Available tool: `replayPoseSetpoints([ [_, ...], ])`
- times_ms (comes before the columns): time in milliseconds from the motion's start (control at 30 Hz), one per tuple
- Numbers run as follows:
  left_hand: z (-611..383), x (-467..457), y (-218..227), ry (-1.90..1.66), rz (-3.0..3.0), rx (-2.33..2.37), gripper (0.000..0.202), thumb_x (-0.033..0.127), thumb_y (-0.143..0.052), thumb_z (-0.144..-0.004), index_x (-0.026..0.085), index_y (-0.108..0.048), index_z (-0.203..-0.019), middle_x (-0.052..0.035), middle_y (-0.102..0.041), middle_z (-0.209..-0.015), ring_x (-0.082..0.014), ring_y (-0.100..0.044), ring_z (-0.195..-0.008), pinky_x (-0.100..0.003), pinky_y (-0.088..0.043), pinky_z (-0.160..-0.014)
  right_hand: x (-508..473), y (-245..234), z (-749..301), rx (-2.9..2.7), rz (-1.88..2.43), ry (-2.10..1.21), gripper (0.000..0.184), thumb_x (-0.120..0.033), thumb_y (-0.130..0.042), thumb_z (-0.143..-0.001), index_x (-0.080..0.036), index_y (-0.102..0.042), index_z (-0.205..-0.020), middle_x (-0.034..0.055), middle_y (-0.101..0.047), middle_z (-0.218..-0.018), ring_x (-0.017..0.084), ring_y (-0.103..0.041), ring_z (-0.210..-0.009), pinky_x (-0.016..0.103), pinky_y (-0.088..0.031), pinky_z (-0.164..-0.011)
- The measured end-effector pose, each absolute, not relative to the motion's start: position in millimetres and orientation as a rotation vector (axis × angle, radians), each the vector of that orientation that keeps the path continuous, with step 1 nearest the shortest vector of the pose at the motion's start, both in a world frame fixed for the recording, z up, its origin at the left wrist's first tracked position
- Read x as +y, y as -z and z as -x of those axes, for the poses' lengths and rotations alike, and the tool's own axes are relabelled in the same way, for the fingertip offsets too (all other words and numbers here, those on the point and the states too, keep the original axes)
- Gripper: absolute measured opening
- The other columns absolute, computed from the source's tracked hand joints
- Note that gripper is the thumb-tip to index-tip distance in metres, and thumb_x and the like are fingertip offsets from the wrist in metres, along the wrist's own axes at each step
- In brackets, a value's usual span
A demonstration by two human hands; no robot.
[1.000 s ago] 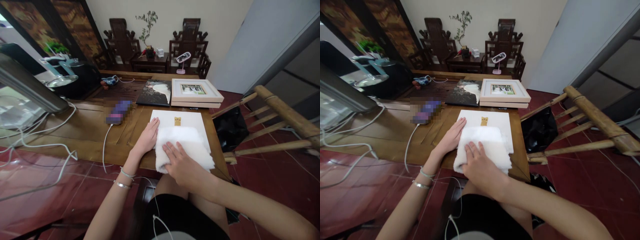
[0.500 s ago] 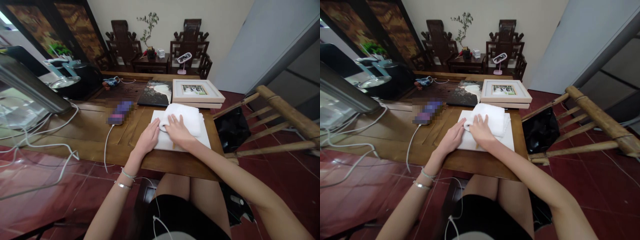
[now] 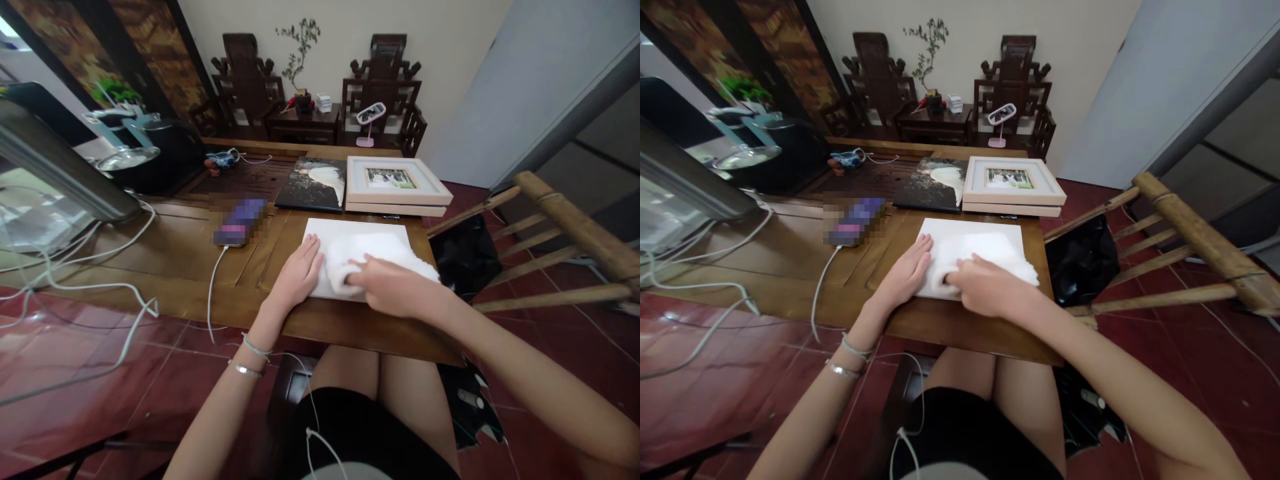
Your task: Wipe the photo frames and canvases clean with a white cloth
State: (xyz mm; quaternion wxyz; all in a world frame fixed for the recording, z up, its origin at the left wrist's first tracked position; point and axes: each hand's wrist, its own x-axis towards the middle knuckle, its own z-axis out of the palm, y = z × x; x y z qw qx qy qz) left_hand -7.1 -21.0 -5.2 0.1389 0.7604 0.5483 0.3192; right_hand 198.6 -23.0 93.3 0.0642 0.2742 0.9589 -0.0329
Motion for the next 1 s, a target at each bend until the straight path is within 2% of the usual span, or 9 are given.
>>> replayPoseSetpoints([
  [100,7.6,-19.1,8.9,-0.911,-2.274,1.609,0.048,0.032,-0.033,-0.096,0.008,-0.047,-0.135,-0.0162,-0.043,-0.146,-0.0263,-0.034,-0.139,-0.046,-0.028,-0.115,8.4,-95.8,-194.0,2.858,-1.021,0.079,0.040,0.001,-0.041,-0.074,-0.015,-0.067,-0.099,0.0130,-0.071,-0.093,0.024,-0.065,-0.083,0.031,-0.044,-0.072],
  [200,8.3,-18.5,8.9,-0.906,-2.300,1.622,0.047,0.029,-0.036,-0.094,0.009,-0.047,-0.134,-0.0166,-0.044,-0.144,-0.0271,-0.036,-0.137,-0.047,-0.030,-0.114,36.7,-92.6,-173.5,2.883,-1.116,0.110,0.039,-0.001,-0.039,-0.077,-0.013,-0.066,-0.103,0.0148,-0.070,-0.095,0.024,-0.064,-0.085,0.030,-0.040,-0.067],
  [367,8.4,-19.5,4.3,-0.894,-2.310,1.620,0.048,0.028,-0.036,-0.093,0.005,-0.049,-0.133,-0.0190,-0.047,-0.141,-0.0276,-0.039,-0.135,-0.044,-0.032,-0.114,60.3,-88.7,-124.4,2.930,-1.104,0.193,0.029,-0.011,-0.043,-0.084,-0.015,-0.066,-0.100,0.0140,-0.068,-0.103,0.023,-0.061,-0.091,0.028,-0.038,-0.070],
  [500,8.9,-19.9,4.2,-0.900,-2.295,1.616,0.049,0.029,-0.037,-0.093,0.004,-0.048,-0.133,-0.0195,-0.045,-0.142,-0.0284,-0.038,-0.136,-0.045,-0.030,-0.114,69.2,-93.6,-115.0,2.914,-1.138,0.249,0.030,-0.012,-0.043,-0.082,-0.013,-0.066,-0.102,0.0135,-0.068,-0.106,0.022,-0.061,-0.090,0.026,-0.037,-0.067],
  [700,9.8,-19.5,9.2,-0.922,-2.300,1.611,0.047,0.028,-0.037,-0.093,0.007,-0.048,-0.133,-0.0182,-0.045,-0.143,-0.0272,-0.037,-0.136,-0.046,-0.030,-0.114,75.4,-101.9,-185.2,2.865,-1.239,0.254,0.034,-0.011,-0.040,-0.081,-0.009,-0.066,-0.102,0.0132,-0.067,-0.112,0.024,-0.058,-0.099,0.028,-0.037,-0.079],
  [767,9.6,-19.2,9.8,-0.928,-2.300,1.616,0.047,0.028,-0.038,-0.093,0.006,-0.048,-0.133,-0.0185,-0.045,-0.143,-0.0272,-0.037,-0.136,-0.045,-0.030,-0.115,70.3,-98.5,-217.4,2.844,-1.395,0.204,0.039,-0.007,-0.038,-0.078,-0.010,-0.065,-0.107,0.0132,-0.066,-0.115,0.025,-0.057,-0.103,0.029,-0.037,-0.083],
  [833,9.1,-18.9,10.0,-0.931,-2.302,1.621,0.048,0.027,-0.039,-0.092,0.003,-0.049,-0.132,-0.0202,-0.045,-0.143,-0.0276,-0.038,-0.136,-0.044,-0.030,-0.115,57.9,-92.1,-243.9,2.810,-1.477,0.174,0.044,-0.002,-0.036,-0.073,-0.009,-0.065,-0.105,0.0150,-0.068,-0.107,0.027,-0.060,-0.099,0.031,-0.040,-0.081],
  [933,8.2,-18.7,10.1,-0.924,-2.308,1.635,0.048,0.025,-0.039,-0.092,-0.002,-0.049,-0.131,-0.0231,-0.044,-0.142,-0.0285,-0.038,-0.136,-0.042,-0.029,-0.116,22.9,-81.1,-266.4,2.792,-1.513,0.141,0.042,0.000,-0.037,-0.067,-0.012,-0.066,-0.095,0.0130,-0.070,-0.090,0.027,-0.063,-0.088,0.032,-0.043,-0.078],
  [1000,7.8,-18.6,10.1,-0.912,-2.316,1.646,0.048,0.024,-0.039,-0.092,-0.002,-0.049,-0.131,-0.0232,-0.044,-0.142,-0.0287,-0.038,-0.136,-0.043,-0.030,-0.115,-9.1,-76.2,-272.1,2.787,-1.490,0.132,0.042,0.001,-0.036,-0.066,-0.014,-0.065,-0.093,0.0137,-0.070,-0.093,0.028,-0.065,-0.090,0.036,-0.046,-0.080],
])
